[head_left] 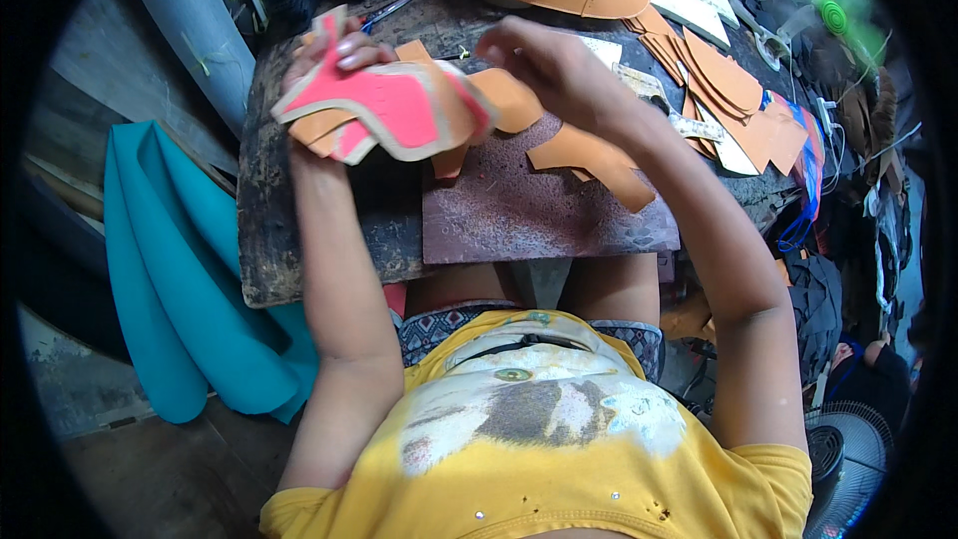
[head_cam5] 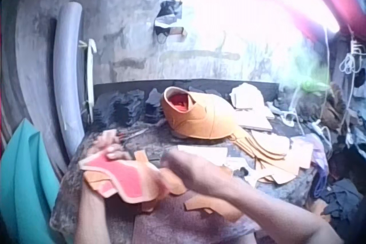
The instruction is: The person uses a hammer and punch to make holes in tan leather pieces on a workbench. They then handle pink foam pieces, stacking and aligning them on the bench.
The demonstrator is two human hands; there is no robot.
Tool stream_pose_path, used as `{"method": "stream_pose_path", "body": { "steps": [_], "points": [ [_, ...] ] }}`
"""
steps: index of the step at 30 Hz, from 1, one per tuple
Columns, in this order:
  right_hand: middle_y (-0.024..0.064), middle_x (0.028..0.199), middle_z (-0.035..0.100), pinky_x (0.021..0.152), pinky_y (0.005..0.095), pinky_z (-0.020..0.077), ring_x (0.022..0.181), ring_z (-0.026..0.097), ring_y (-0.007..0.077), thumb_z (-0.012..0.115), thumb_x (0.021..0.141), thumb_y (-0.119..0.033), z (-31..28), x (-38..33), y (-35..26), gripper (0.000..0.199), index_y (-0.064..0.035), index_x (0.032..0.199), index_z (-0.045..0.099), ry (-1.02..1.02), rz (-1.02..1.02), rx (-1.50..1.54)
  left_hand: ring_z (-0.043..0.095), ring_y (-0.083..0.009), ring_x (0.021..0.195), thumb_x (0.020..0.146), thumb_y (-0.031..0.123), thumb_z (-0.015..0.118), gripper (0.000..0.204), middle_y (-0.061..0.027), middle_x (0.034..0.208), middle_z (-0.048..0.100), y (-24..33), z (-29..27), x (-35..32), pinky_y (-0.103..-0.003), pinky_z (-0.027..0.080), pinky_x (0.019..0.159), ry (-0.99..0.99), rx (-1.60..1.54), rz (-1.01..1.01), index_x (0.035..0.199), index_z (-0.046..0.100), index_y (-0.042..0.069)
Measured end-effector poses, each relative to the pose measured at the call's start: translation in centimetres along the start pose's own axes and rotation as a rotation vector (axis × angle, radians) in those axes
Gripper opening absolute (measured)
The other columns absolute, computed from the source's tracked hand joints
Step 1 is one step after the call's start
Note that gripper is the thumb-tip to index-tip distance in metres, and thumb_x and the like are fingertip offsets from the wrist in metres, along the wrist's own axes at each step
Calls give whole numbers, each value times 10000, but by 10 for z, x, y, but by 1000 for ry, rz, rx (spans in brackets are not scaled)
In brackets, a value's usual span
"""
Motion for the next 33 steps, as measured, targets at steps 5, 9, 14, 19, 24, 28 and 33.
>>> {"method": "stream_pose_path", "body": {
  "steps": [5,9,14,19,24,28,33],
  "points": [
    [213,1224,574,909,435,508,1069,612,385,646,904,-184,40,-2,53,563,-90,1412,423,-421,335,-374,459,-122,660,1024,268,436,342,-19,731,459,22,9,-29,-306,433,824,-108,-69,-55,1104,538,-49],
    [199,1106,599,857,442,516,1016,628,380,611,872,-96,63,-6,60,474,-88,1332,494,-559,362,-394,463,-111,619,1028,274,439,374,-33,743,485,16,-10,-30,-296,448,785,-22,-115,-52,1154,522,-68],
    [146,866,657,743,414,521,907,663,346,632,799,-92,21,16,48,251,-61,1048,620,-312,184,-377,468,-109,616,1029,272,445,387,-51,772,501,11,-15,-25,-291,454,786,17,-72,-65,1175,518,-79],
    [212,1002,681,795,405,523,924,669,341,738,815,-347,20,4,52,450,22,1053,638,-422,373,-255,491,-124,626,1028,282,446,409,-70,816,517,-1,-12,-22,-298,465,831,-18,-102,-97,1200,510,-84],
    [212,1116,584,878,408,488,997,613,359,713,822,-328,53,-22,51,403,19,1009,630,-622,410,-456,508,-142,626,1026,288,450,414,-96,833,525,-15,-13,-20,-316,482,845,4,-122,-181,1184,515,-90],
    [180,1092,595,860,396,493,966,619,313,688,828,-193,45,-24,57,232,4,923,611,-448,450,-372,519,-155,640,1021,292,460,408,-115,855,524,-22,-14,-20,-343,505,831,53,-106,-188,1154,536,-86],
    [69,808,635,783,317,487,840,590,140,629,874,-55,-1,-6,51,93,-12,941,583,-229,401,29,535,-165,662,1023,313,460,423,-136,899,524,-30,-14,-20,-364,519,843,92,-120,-219,1137,545,-85]
  ]
}}
Point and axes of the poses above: each hand's wrist, its own x-axis towards the middle knuckle, its own z-axis out of the palm, y = z × x, the point moved 9 cm from there along x, towards the middle knuckle
